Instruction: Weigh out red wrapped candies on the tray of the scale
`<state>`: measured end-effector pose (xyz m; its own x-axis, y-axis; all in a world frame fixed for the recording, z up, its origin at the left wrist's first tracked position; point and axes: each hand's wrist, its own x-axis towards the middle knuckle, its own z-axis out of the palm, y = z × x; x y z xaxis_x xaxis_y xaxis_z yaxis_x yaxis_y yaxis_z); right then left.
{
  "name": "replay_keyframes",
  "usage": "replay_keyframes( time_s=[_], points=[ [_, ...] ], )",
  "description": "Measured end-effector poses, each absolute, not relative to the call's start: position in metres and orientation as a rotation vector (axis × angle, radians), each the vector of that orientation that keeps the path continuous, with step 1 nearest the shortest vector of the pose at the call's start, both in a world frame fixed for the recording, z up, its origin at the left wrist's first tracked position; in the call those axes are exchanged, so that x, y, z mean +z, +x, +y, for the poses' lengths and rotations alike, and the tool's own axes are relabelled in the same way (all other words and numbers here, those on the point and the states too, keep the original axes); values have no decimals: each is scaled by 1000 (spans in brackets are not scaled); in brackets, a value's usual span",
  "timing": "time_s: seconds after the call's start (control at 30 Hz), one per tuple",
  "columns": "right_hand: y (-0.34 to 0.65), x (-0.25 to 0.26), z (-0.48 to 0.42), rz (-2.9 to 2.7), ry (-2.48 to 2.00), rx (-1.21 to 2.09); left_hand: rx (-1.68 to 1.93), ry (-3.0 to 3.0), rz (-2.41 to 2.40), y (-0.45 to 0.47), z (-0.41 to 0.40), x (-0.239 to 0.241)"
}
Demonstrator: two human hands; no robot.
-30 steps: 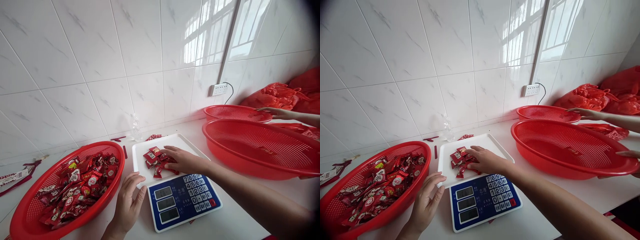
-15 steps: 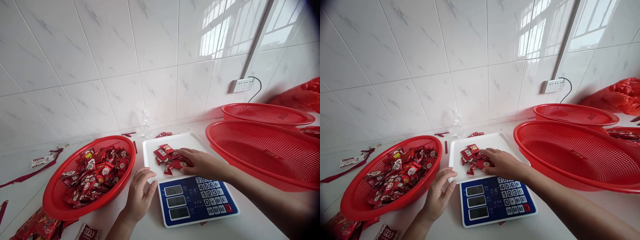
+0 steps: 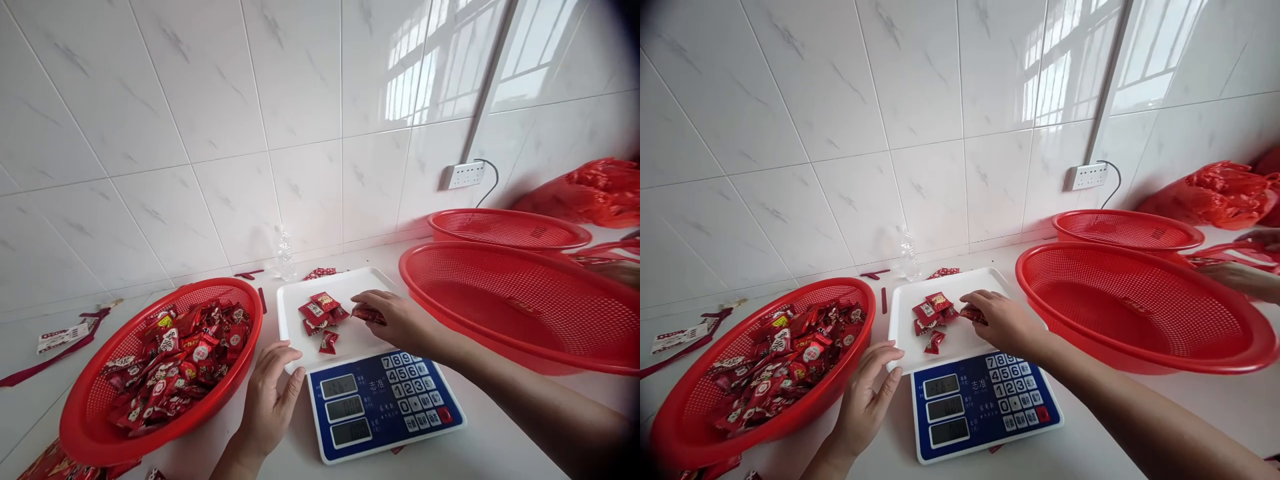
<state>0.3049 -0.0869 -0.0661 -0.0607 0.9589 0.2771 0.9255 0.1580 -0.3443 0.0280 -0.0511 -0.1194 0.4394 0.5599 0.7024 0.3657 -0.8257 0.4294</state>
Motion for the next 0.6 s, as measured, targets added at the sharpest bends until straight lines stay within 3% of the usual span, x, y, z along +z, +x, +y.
replay_keyframes(
  time_s=[0.23, 0.6],
  points=[
    [350, -50, -98, -1799, -2025, -203, 1395, 2502, 766, 27, -49, -120],
    [408, -52, -113, -1654, -2319, -267, 1419, 2515, 762, 27, -49, -121]
  ],
)
